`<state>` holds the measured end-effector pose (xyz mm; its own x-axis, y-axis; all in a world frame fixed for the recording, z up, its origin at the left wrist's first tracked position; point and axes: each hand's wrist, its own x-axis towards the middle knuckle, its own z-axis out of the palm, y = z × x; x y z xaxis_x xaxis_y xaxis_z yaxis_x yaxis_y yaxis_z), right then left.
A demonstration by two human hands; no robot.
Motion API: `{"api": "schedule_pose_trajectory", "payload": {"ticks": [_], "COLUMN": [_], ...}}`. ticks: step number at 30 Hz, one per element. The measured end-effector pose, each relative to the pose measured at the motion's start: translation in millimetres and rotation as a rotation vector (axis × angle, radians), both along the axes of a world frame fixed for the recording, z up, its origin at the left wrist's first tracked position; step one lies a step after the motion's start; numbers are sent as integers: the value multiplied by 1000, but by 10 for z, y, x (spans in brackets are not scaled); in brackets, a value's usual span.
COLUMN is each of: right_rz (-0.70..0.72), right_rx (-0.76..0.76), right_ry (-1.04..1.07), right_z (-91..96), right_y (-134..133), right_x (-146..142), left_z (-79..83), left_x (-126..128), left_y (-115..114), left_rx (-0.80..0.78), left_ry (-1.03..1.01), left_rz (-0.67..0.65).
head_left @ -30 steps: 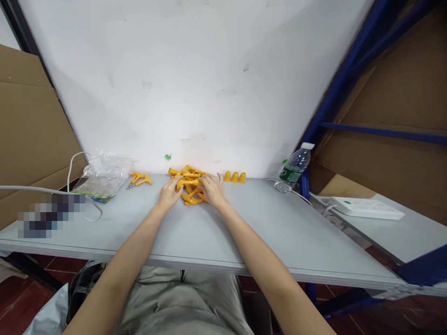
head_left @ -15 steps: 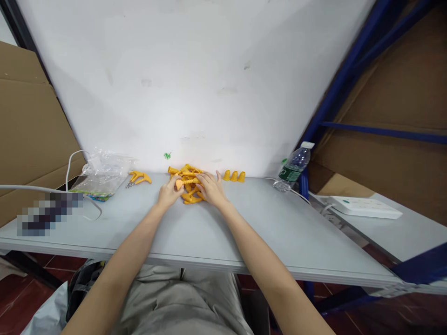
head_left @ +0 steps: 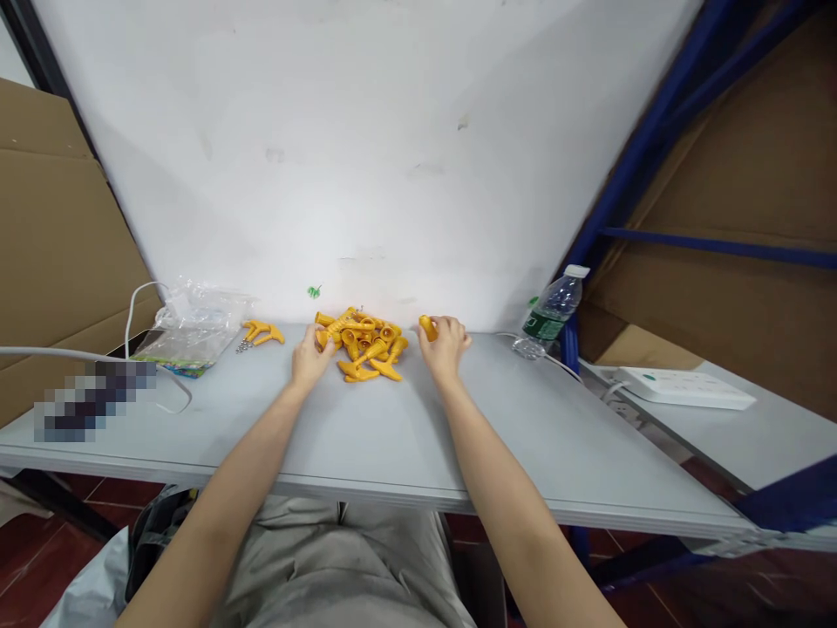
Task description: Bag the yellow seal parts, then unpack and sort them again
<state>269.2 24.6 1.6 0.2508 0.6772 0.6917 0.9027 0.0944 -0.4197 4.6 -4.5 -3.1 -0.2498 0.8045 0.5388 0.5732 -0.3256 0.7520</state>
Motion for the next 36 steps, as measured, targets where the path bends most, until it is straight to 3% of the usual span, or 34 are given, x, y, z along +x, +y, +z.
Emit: {"api": "schedule_pose_trajectory", "payload": {"ticks": [6, 9, 12, 19, 26, 36], "right_rz": [-261, -312, -332, -392, -261, -195], "right_rx": [-170, -221, -261, -300, -468, -519], "right_ry": [346, 451, 504, 465, 278, 192], "right_z": [-251, -321, -357, -390, -357, -341], "right_y": [115, 152, 186, 220, 177, 132], "right_x": [431, 518, 541, 534, 475, 419], "left_z": [-4, 49, 89, 47, 9, 5], "left_x": [-12, 0, -7, -50, -81, -105], "left_y": [85, 99, 100, 131, 173, 199], "left_rx": [-54, -130, -170, -209, -200, -227], "left_ry": [-508, -759, -880, -953, -955, -901], "left_rz": [-93, -113, -121, -75, -34, 20]}}
